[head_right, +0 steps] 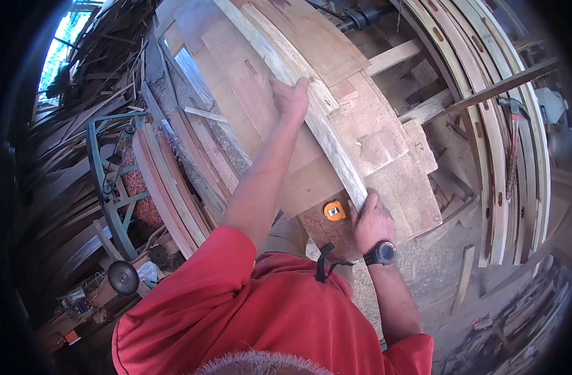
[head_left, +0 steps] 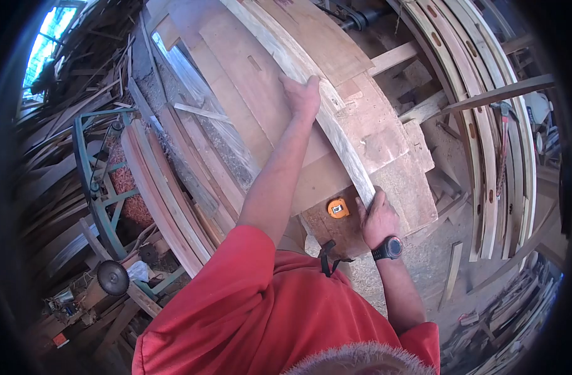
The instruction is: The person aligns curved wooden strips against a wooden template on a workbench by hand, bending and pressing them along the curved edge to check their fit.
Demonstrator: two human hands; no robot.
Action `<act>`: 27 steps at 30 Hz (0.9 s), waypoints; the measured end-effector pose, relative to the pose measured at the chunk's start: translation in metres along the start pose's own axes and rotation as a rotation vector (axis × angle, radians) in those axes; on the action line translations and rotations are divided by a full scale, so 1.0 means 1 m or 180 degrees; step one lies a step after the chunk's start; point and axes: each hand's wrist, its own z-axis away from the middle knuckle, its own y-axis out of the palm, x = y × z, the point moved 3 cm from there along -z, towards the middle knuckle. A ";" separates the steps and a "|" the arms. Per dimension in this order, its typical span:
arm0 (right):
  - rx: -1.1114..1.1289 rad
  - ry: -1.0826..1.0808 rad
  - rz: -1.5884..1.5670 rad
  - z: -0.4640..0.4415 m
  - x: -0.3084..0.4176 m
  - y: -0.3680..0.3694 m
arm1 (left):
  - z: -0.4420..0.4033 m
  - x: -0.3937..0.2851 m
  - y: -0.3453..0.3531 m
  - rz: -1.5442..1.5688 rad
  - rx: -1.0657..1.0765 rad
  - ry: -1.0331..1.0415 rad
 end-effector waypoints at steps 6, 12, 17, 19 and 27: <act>0.0265 0.0160 0.0010 -0.019 0.016 -0.003 | -0.021 0.001 -0.001 0.0013 -0.0163 0.0077; 0.0268 0.0141 -0.0047 -0.035 0.028 0.001 | -0.047 0.005 -0.001 -0.0179 -0.0154 -0.0007; -0.0132 -0.0250 -0.0125 -0.048 0.036 0.002 | -0.061 0.002 -0.005 -0.0192 -0.0106 -0.0044; -0.0169 -0.0276 -0.0121 -0.053 0.037 0.004 | -0.067 0.000 -0.004 -0.0190 -0.0112 -0.0060; -0.0077 -0.0274 -0.0261 -0.076 0.054 0.007 | -0.097 0.001 -0.007 -0.0248 -0.0250 0.0019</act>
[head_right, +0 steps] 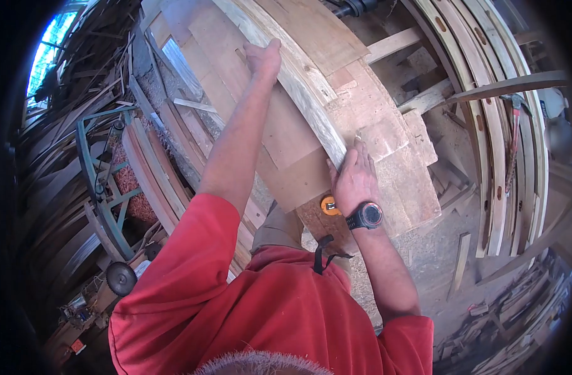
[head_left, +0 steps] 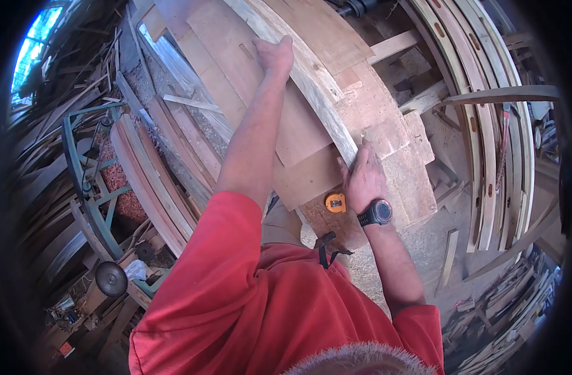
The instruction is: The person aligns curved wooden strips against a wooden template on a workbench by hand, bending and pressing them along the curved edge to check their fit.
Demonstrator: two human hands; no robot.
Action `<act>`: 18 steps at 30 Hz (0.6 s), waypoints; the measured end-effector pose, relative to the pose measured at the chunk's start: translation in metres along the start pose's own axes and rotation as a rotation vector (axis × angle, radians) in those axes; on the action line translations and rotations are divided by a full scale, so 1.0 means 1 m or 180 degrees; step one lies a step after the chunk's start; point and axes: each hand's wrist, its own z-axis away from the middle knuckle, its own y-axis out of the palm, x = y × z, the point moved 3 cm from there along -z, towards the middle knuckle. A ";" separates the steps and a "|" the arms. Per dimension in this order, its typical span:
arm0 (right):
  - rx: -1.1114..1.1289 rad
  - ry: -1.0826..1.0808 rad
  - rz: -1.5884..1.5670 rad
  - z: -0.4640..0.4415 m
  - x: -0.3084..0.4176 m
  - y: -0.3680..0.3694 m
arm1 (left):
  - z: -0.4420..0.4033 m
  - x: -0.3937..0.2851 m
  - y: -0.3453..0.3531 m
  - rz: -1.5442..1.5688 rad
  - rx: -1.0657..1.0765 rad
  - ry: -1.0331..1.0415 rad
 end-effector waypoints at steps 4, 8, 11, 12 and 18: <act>-0.0185 -0.0207 0.0185 -0.013 0.005 0.006 | -0.013 -0.004 -0.002 0.0150 0.0013 -0.0022; -0.0282 -0.0275 0.0314 -0.023 0.013 0.008 | -0.032 0.001 0.000 0.0031 -0.0026 -0.0007; -0.0177 -0.0230 0.0212 -0.033 0.017 0.013 | -0.043 -0.002 0.001 0.0004 -0.0107 0.0033; -0.0167 -0.0251 0.0206 -0.035 0.020 0.015 | -0.044 -0.002 -0.001 0.0004 -0.0135 0.0043; -0.0213 -0.0192 0.0146 -0.051 0.030 0.019 | -0.065 -0.001 -0.001 -0.0182 -0.0117 -0.0186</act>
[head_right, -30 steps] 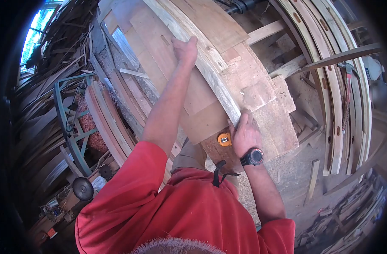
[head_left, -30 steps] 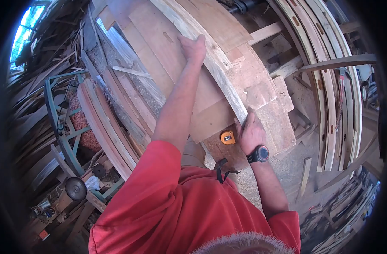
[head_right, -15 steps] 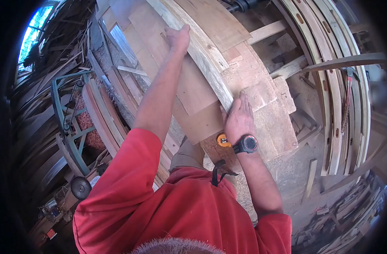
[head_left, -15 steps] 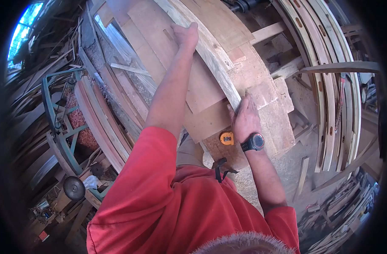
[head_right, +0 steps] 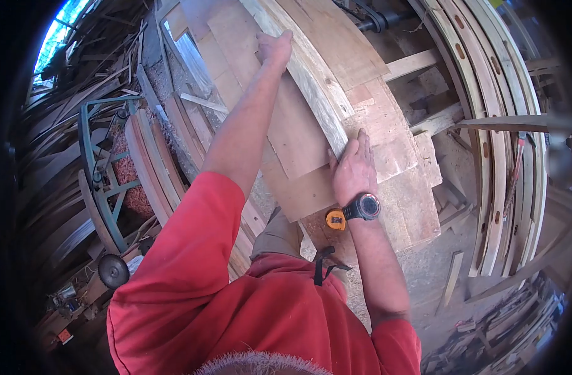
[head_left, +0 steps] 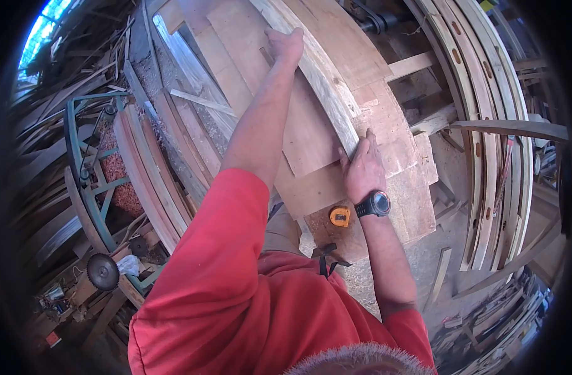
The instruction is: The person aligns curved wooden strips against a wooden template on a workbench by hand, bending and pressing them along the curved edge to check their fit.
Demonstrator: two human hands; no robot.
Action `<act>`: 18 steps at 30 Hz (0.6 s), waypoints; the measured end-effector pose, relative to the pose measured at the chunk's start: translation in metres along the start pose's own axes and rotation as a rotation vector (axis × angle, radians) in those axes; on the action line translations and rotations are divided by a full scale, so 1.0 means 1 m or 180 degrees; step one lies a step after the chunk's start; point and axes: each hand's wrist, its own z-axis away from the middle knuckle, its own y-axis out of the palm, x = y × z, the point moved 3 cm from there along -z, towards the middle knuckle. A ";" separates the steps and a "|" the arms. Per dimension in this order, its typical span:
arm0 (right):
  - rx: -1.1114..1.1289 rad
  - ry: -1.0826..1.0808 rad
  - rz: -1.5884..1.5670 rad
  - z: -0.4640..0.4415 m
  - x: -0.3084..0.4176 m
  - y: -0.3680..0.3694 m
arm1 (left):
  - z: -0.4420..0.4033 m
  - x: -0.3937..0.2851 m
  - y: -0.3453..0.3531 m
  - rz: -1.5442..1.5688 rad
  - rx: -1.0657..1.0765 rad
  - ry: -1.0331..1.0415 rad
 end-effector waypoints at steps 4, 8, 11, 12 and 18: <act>0.0007 0.0058 -0.0075 -0.002 0.001 -0.003 | 0.023 0.008 0.006 0.0535 0.0014 0.0183; -0.0172 -0.0090 0.0085 0.000 -0.004 0.002 | 0.128 0.024 0.006 0.0692 0.0127 0.0102; 0.0083 0.0102 -0.0126 0.002 -0.001 -0.003 | 0.158 0.030 0.007 0.0668 0.0279 0.0088; 0.0390 0.0324 -0.0351 0.000 -0.001 -0.008 | 0.159 0.029 0.010 0.0604 0.0140 0.0101; -0.0242 0.0363 -0.3033 -0.012 -0.056 -0.036 | 0.149 0.033 0.013 0.0235 -0.0087 0.0215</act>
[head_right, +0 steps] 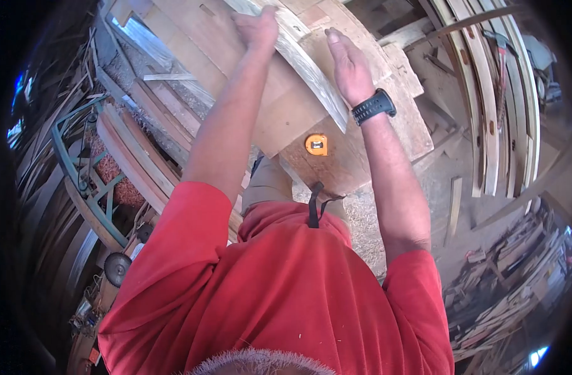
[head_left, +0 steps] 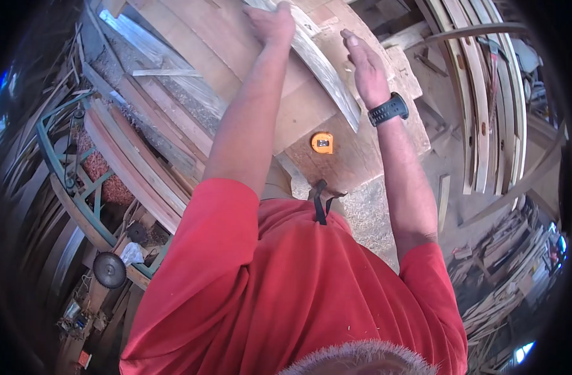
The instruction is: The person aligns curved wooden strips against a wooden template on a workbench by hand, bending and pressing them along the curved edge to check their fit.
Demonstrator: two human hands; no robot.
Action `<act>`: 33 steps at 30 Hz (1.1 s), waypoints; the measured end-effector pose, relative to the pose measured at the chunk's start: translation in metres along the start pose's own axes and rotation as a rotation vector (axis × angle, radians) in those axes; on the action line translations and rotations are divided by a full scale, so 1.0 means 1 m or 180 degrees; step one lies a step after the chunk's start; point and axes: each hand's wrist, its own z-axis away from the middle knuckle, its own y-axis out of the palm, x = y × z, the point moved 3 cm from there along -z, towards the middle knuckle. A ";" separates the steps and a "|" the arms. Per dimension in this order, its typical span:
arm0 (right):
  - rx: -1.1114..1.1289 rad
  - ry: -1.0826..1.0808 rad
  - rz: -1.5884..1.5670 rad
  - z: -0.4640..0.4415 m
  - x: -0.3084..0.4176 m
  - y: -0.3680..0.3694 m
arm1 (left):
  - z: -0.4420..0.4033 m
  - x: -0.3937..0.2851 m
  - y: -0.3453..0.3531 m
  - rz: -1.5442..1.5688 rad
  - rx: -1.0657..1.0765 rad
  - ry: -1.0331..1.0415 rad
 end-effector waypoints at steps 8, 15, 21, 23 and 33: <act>0.0617 -0.0368 0.2428 0.059 0.000 0.022 | 0.012 -0.017 -0.011 0.0083 0.0339 -0.0109; 0.0577 -0.0508 0.2501 0.051 0.003 0.031 | 0.005 -0.019 -0.011 0.0053 0.0165 0.0029; 0.0521 -0.0764 0.2776 0.039 0.001 0.040 | -0.010 -0.022 -0.013 -0.0066 0.0215 -0.0048; 0.0536 -0.0740 0.2786 0.034 0.001 0.044 | -0.016 -0.022 -0.012 -0.0061 0.0213 -0.0050; 0.0522 -0.0855 0.2909 0.020 -0.001 0.054 | -0.037 -0.020 -0.010 -0.0153 0.0117 -0.0012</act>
